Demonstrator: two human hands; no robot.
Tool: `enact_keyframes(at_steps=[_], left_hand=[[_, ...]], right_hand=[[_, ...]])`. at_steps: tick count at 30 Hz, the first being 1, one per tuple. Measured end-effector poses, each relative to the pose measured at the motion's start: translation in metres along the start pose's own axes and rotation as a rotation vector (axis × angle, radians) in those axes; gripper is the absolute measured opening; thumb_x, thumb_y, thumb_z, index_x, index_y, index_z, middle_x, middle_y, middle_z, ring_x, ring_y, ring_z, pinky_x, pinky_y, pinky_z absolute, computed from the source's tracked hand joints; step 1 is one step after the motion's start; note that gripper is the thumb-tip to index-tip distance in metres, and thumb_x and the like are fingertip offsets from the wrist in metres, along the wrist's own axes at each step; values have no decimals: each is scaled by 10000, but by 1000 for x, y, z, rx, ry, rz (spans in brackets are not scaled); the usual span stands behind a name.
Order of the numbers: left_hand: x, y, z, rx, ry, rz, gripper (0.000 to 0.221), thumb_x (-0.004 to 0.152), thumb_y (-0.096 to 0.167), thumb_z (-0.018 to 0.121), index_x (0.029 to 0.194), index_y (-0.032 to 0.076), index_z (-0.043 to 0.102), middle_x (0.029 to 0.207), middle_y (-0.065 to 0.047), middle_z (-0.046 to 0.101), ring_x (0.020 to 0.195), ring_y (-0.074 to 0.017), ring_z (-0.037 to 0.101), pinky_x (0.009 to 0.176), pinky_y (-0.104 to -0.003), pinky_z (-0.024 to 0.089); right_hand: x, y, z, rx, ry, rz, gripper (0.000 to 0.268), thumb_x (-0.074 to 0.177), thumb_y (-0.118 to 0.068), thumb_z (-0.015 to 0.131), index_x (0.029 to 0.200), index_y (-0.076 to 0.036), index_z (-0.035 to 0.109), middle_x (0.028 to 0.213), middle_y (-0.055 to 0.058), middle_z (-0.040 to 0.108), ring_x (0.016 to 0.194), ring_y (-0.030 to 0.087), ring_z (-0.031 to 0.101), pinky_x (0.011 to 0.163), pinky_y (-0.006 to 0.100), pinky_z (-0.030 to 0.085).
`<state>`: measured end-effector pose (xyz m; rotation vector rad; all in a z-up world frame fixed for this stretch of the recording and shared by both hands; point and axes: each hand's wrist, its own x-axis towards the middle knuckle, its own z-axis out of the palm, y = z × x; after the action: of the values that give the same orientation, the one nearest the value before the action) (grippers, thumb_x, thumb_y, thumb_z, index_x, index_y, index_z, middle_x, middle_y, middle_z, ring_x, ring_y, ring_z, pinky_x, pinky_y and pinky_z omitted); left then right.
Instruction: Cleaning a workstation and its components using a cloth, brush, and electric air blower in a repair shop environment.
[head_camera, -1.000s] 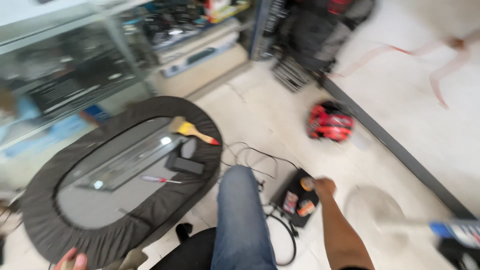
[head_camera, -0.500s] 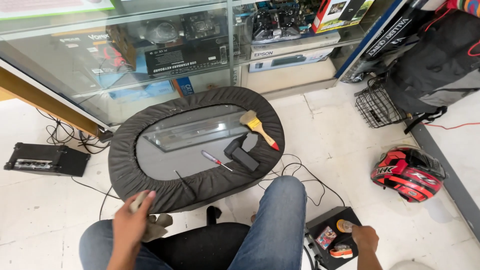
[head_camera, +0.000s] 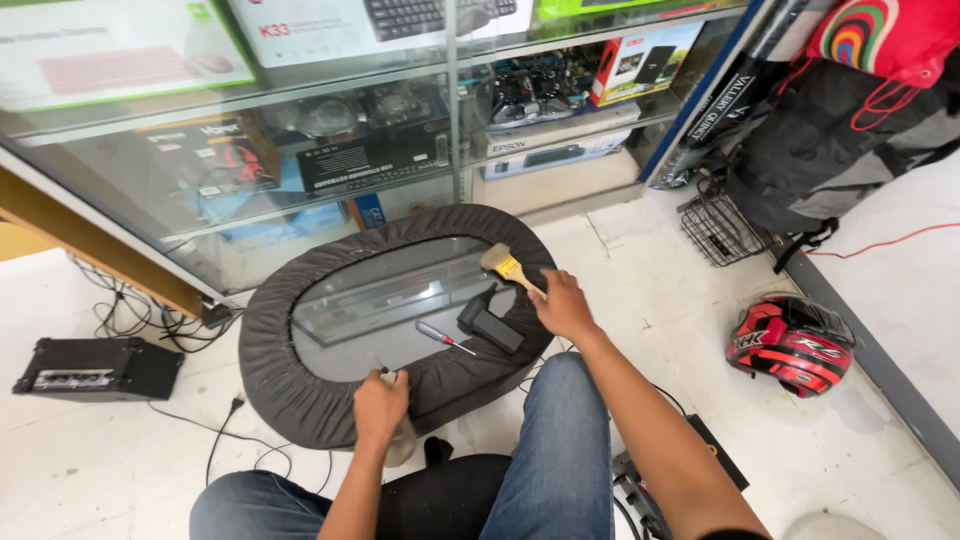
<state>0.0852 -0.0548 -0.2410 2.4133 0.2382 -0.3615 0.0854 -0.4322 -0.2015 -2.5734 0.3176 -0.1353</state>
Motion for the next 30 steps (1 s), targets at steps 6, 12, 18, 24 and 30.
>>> enact_keyframes(at_steps=[6,12,18,24,30], left_hand=[[20,35,24,-153,2,-36,568,996,378,532,1320,-84,592,1138,-343,712,1112,-477,693,898,-565,578],[10,99,-8,-10,-94,-94,747,871,643,694,1105,-66,718,1001,-247,764,1030,-404,743,783,-508,619],[42,98,21,-38,-105,-90,509,823,498,796,953,8,751,909,-179,767,975,-385,759,738,-488,610],[-26,64,-47,-322,-202,100,361,790,411,798,743,55,755,764,-189,747,817,-358,740,723,-421,552],[-146,34,-121,530,-558,337,625,734,597,830,1127,124,725,1124,-166,710,1119,-385,697,941,-501,583]], right_hand=[[39,-10,42,-275,-131,67,466,920,-183,652,1287,94,573,1230,294,571,1229,477,564,960,493,569],[37,-36,26,88,88,249,315,969,-142,498,1168,99,534,1118,358,644,1137,547,643,948,592,540],[-14,-134,-2,55,-215,208,742,771,-419,829,1251,85,572,1287,326,600,1274,488,589,1048,541,519],[-33,-119,17,135,-234,246,853,783,-532,828,1300,91,559,1291,320,624,1289,470,585,1063,547,513],[-30,-118,33,-41,-247,164,707,762,-442,875,1203,22,573,1206,255,656,1239,427,624,1020,510,537]])
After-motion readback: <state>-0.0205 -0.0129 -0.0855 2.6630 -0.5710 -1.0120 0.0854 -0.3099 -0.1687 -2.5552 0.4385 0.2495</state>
